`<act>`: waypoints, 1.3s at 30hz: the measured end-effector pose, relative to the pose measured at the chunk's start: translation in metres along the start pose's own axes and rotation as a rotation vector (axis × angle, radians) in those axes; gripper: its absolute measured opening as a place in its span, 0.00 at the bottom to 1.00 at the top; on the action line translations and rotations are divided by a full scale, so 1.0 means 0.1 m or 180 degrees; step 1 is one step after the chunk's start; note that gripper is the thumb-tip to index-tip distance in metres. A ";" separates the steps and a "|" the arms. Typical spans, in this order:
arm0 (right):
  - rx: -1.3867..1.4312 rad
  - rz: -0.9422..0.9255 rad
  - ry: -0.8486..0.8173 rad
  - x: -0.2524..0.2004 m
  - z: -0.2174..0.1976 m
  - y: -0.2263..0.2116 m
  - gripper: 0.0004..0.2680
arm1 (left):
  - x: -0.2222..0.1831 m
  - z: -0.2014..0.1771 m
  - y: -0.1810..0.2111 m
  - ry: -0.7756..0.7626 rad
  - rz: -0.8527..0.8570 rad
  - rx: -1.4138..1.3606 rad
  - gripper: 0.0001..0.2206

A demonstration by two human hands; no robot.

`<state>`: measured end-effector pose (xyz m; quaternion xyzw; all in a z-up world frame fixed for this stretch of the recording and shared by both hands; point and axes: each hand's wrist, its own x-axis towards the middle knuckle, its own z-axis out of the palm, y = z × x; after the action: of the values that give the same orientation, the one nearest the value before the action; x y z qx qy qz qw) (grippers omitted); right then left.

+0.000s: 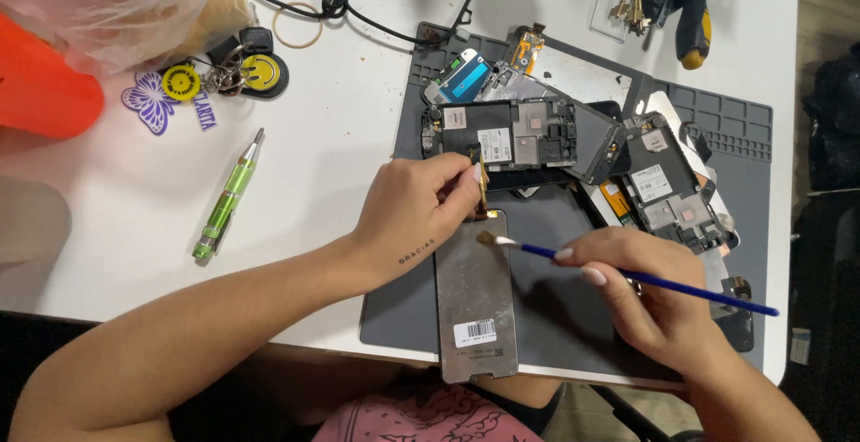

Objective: Cleaning dust and debris from disassembled smartphone components using a small brush on a repair bench.

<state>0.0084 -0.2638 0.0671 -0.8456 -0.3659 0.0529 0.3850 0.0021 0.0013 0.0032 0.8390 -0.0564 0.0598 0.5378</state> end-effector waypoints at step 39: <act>0.0991 -0.0282 -0.0015 0.27 0.32 -0.03 0.10 | 0.16 -0.11 -0.09 -0.0431 -0.0589 -0.0885 0.15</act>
<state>0.0144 -0.2250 0.0523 -0.7587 -0.3910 0.0939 0.5125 0.0187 0.0144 0.0016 0.7603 -0.0228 -0.0550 0.6468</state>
